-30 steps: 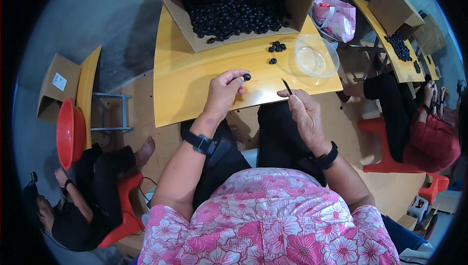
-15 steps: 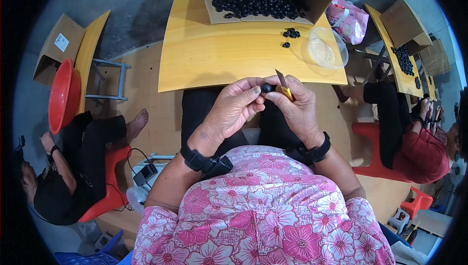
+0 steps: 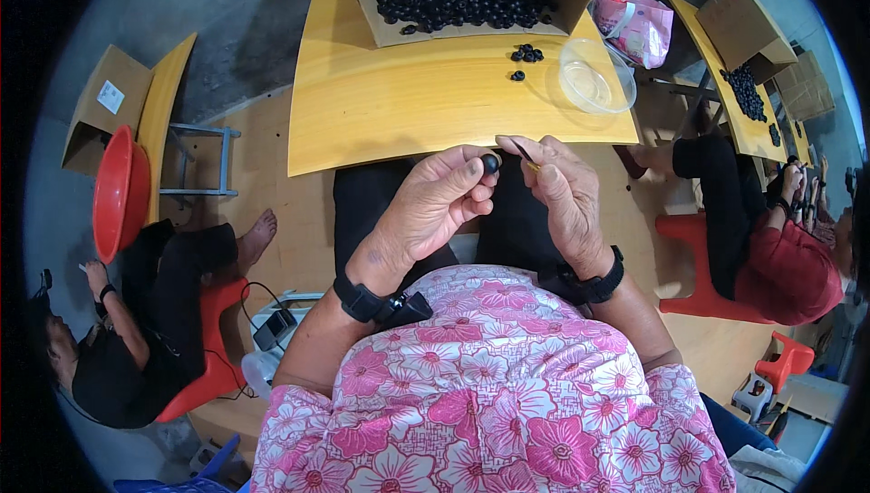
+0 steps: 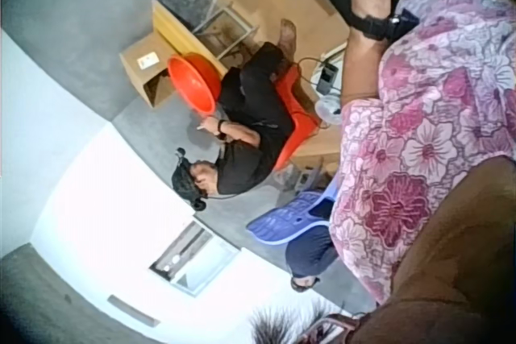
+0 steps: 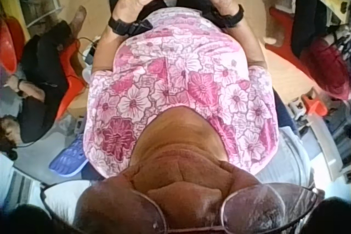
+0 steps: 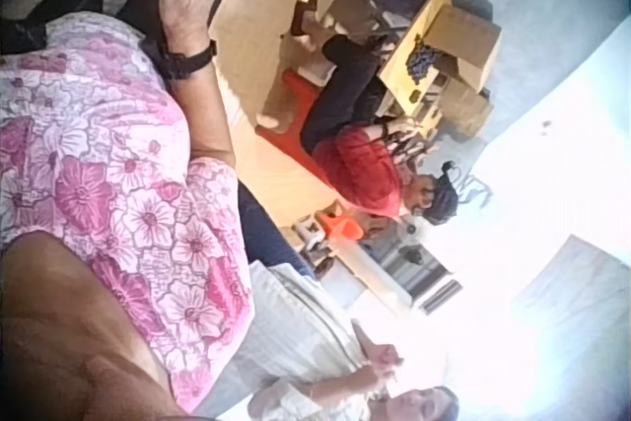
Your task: Manually trimming excess material from small black rubber components using a utility knife.
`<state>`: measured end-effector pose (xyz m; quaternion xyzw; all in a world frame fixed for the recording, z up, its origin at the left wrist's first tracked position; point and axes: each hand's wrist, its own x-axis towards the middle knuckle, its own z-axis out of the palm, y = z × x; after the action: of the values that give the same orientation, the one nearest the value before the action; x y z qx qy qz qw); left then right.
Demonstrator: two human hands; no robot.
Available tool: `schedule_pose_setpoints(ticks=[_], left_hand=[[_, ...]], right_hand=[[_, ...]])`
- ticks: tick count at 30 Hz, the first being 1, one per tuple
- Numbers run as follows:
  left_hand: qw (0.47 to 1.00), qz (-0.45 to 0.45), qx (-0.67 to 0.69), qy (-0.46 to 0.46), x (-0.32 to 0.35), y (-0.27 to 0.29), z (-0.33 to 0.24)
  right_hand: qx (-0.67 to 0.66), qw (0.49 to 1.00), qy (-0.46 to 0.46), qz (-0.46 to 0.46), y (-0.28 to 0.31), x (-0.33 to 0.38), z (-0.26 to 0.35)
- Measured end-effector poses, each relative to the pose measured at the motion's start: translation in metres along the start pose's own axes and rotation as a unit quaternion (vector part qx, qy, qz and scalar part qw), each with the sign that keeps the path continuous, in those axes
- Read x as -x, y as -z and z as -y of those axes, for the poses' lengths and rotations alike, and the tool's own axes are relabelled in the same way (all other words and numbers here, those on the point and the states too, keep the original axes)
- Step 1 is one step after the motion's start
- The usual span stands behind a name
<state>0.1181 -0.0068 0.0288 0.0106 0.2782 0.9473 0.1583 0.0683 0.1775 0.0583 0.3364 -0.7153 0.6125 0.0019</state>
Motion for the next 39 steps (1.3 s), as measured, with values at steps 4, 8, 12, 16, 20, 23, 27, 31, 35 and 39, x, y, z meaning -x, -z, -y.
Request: schedule_pose_setpoints(ticks=[4, 8, 12, 16, 20, 23, 27, 31, 35, 39], left_hand=[[1.0, -0.007, 0.007, -0.006, 0.003, -0.003, 0.0], [1.0, 0.019, -0.001, -0.023, 0.003, -0.006, -0.001], [0.998, 0.052, -0.002, -0.033, 0.004, -0.008, -0.001], [0.997, 0.06, -0.014, -0.039, 0.005, -0.01, -0.003], [0.997, 0.047, -0.036, -0.04, 0.005, -0.016, -0.004], [0.997, 0.038, -0.044, -0.047, 0.005, -0.018, -0.004], [0.996, 0.043, -0.056, -0.061, 0.005, -0.017, -0.004], [0.996, 0.026, -0.056, -0.062, 0.006, -0.02, -0.005], [0.995, 0.045, -0.055, -0.069, 0.005, -0.014, -0.003], [0.996, 0.042, -0.041, -0.072, 0.004, -0.016, -0.005]], right_hand=[[0.047, 0.999, 0.016, 0.0, 0.0, 0.003, 0.012], [0.046, 0.999, 0.018, 0.002, -0.002, 0.004, 0.022], [0.041, 0.997, 0.065, -0.019, -0.005, 0.005, 0.013], [0.059, 0.995, 0.075, -0.021, -0.006, 0.004, 0.013], [0.106, 0.991, 0.072, -0.025, -0.005, 0.003, 0.019], [0.064, 0.997, 0.017, -0.025, -0.003, 0.003, 0.022], [0.086, 0.996, -0.004, 0.019, 0.002, -0.001, 0.028], [0.012, 0.998, -0.032, 0.049, 0.001, -0.003, 0.027], [0.035, 0.997, -0.06, 0.035, 0.002, -0.004, 0.028], [0.02, 0.997, -0.077, 0.022, -0.001, -0.004, 0.026]])
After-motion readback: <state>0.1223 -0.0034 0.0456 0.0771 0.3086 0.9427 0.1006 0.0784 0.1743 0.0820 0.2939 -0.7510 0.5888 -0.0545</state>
